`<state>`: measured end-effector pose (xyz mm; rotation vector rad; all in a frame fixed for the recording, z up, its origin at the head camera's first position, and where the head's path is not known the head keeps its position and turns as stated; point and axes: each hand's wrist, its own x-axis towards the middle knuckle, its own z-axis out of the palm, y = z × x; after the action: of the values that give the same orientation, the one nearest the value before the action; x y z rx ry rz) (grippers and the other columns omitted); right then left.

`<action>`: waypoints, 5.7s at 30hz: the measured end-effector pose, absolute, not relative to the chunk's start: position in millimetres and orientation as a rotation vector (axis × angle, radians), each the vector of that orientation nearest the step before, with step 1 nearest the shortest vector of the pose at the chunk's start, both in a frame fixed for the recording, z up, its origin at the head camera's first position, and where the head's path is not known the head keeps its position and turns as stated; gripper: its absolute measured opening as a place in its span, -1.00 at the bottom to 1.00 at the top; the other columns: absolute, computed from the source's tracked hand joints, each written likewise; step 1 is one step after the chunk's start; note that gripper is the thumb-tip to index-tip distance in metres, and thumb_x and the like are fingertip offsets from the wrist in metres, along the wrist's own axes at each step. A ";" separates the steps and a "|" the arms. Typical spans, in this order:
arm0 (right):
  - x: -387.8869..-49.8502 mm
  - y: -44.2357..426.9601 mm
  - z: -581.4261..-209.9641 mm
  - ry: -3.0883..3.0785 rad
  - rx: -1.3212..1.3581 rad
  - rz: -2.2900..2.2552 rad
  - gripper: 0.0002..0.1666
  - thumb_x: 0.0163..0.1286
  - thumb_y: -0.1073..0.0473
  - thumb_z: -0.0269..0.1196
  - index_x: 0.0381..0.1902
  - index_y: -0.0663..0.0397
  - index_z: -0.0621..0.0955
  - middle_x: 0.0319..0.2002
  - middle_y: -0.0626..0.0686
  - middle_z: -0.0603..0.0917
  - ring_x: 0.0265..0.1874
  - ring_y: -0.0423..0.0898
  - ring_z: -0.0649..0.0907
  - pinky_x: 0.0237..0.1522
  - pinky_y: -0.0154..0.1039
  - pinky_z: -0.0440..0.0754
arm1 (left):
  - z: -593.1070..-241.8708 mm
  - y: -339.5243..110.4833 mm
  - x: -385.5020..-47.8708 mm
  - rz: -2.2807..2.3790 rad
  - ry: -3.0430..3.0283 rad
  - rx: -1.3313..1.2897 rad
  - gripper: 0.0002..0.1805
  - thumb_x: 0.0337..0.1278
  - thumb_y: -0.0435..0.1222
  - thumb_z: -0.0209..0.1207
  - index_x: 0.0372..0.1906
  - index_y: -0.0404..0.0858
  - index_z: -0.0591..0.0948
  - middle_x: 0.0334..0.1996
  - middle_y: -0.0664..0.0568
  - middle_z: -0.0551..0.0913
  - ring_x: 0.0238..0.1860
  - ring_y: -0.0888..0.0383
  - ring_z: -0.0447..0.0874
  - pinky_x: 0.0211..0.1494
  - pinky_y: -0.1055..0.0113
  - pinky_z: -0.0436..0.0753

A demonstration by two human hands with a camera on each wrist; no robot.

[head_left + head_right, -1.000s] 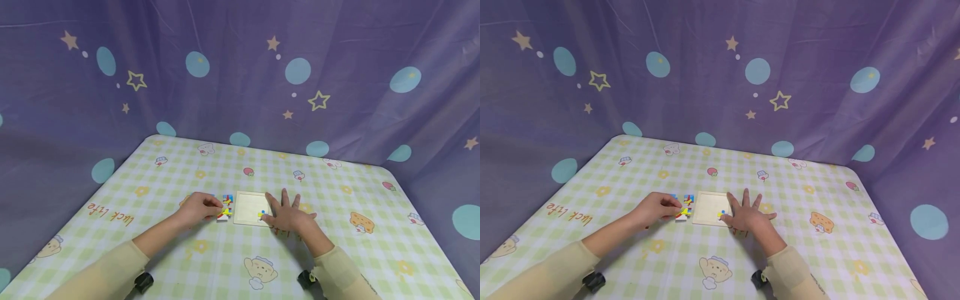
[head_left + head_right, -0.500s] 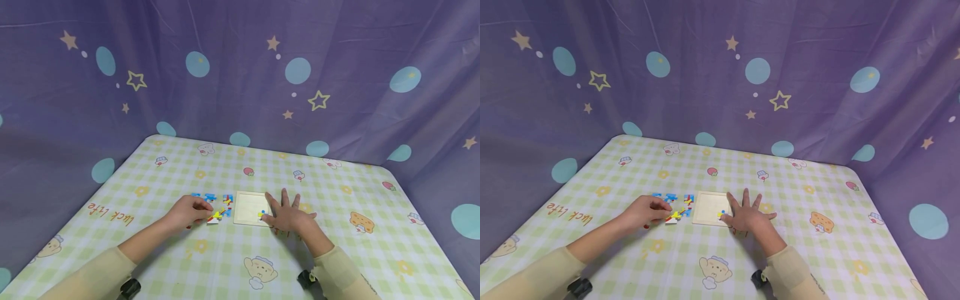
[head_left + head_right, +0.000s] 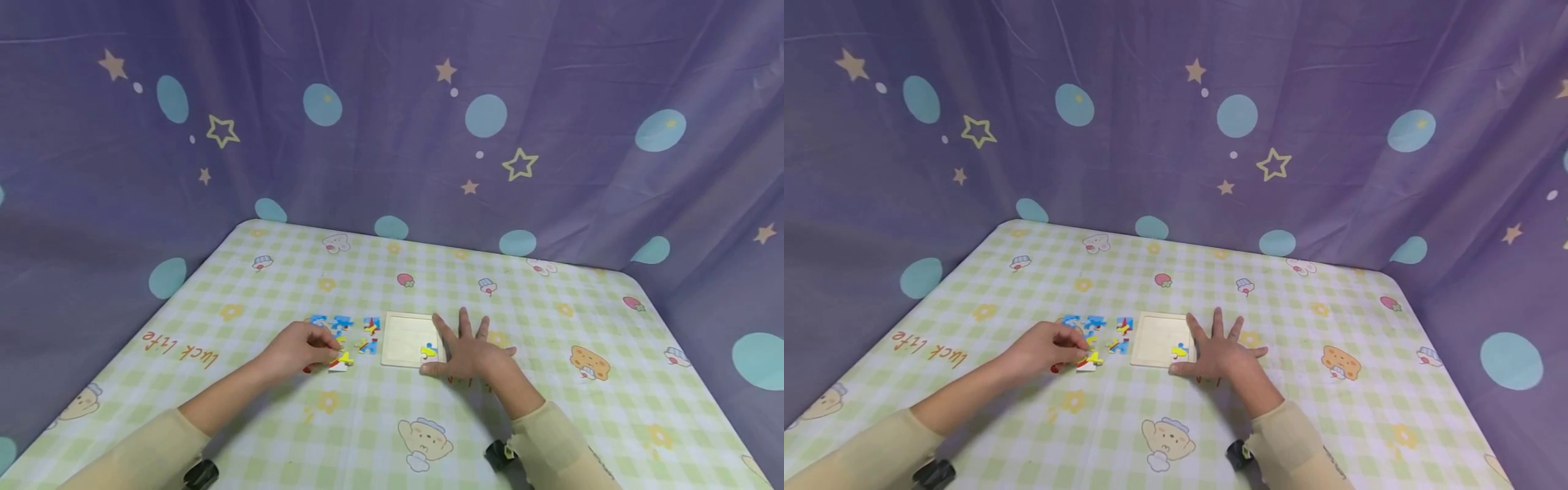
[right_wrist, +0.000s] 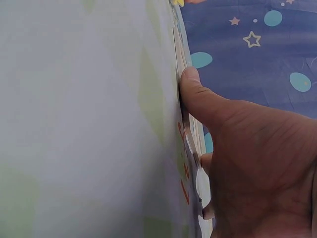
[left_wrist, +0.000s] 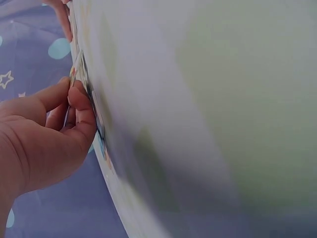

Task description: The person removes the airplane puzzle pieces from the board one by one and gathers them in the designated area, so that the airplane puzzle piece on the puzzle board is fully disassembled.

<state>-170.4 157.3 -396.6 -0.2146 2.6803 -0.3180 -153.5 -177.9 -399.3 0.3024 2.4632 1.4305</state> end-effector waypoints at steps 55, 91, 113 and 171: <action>-171.6 156.9 -397.3 2.680 -0.203 -0.311 0.34 0.08 -0.64 0.26 0.65 -0.44 -0.11 0.60 0.24 -0.39 0.46 0.51 -0.36 -0.12 0.83 -0.09 | -394.1 -149.0 -160.5 1.188 2.755 0.426 -0.95 0.27 -0.24 0.33 -0.26 -0.11 0.77 -0.33 0.22 0.70 -0.38 0.22 0.56 -0.25 0.29 0.53; -172.9 156.8 -400.5 2.688 -0.212 -0.295 0.35 0.06 -0.69 0.22 0.65 -0.45 -0.11 0.60 0.25 -0.39 0.45 0.54 -0.35 -0.15 0.84 -0.07 | -401.7 -70.0 -187.5 1.379 2.504 0.542 -0.89 0.28 -0.29 0.31 -0.17 -0.23 0.73 -0.34 0.11 0.64 -0.36 0.15 0.56 -0.29 0.29 0.57; -172.1 157.1 -397.5 2.675 -0.202 -0.308 0.33 0.08 -0.67 0.22 0.64 -0.47 -0.12 0.60 0.23 -0.40 0.45 0.51 -0.37 -0.14 0.84 -0.09 | -406.6 -28.7 -191.1 1.175 2.560 0.519 -0.72 -0.02 -0.43 0.49 -0.13 -0.28 0.75 -0.28 0.10 0.69 -0.23 0.22 0.59 -0.03 0.30 0.60; -173.8 155.5 -398.4 2.689 -0.218 -0.263 0.32 0.09 -0.69 0.19 0.64 -0.46 -0.11 0.60 0.25 -0.39 0.45 0.54 -0.33 -0.14 0.83 -0.05 | -400.5 -37.5 -187.9 1.603 2.324 0.285 -0.81 0.08 -0.46 0.35 -0.17 -0.28 0.76 -0.54 -0.02 0.64 -0.57 0.15 0.52 -0.51 0.40 0.48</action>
<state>-173.8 155.5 -398.4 -0.2184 2.6892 -0.2631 -187.9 -37.5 -400.5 0.2848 2.3235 1.6030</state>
